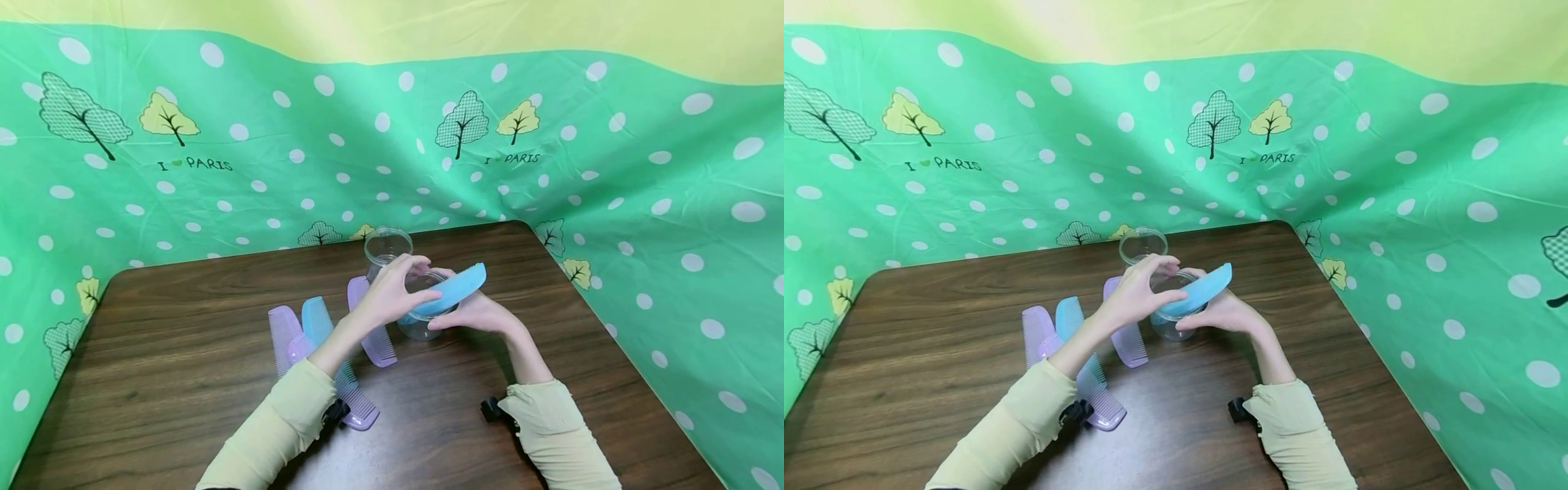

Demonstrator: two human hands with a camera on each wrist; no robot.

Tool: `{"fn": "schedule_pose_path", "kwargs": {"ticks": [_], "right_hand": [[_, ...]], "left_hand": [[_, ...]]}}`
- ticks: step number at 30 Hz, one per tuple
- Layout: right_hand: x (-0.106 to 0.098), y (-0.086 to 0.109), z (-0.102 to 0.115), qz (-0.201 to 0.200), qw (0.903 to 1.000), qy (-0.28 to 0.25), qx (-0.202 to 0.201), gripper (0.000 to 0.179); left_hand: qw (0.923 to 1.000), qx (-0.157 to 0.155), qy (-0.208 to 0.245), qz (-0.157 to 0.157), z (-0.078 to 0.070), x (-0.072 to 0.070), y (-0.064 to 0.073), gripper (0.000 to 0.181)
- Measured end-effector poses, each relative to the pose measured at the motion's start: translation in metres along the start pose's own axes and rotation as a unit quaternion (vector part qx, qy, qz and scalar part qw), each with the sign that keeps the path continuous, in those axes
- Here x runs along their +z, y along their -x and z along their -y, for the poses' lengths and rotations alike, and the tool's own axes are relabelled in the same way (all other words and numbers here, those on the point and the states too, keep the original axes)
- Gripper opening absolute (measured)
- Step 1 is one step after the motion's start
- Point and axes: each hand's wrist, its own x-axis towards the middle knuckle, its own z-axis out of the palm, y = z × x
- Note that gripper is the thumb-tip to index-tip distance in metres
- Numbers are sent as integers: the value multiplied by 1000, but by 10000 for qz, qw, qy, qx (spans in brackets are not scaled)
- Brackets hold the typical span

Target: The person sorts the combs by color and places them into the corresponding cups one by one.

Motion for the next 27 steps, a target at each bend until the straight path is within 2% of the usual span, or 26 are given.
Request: {"fn": "schedule_pose_path", "kwargs": {"ticks": [2, 9, 18, 27], "right_hand": [[0, -1, -1, -29, 10000, 24, -55, 96], [-1, -1, -2, -31, 9997, -151, -200, 93], [-2, 0, -3, -63, 9992, -241, -301, 91], [-2, 0, -3, -101, 9997, -179, -163, 93]], "left_hand": [[10000, 46, -4, -51, 0, -2, 0, 58], [9992, 123, 107, -352, 0, -14, 4, 49], [9979, 82, 329, -543, 15, -34, 12, 49], [9962, -295, 191, -794, 32, -56, 26, 50]]}}
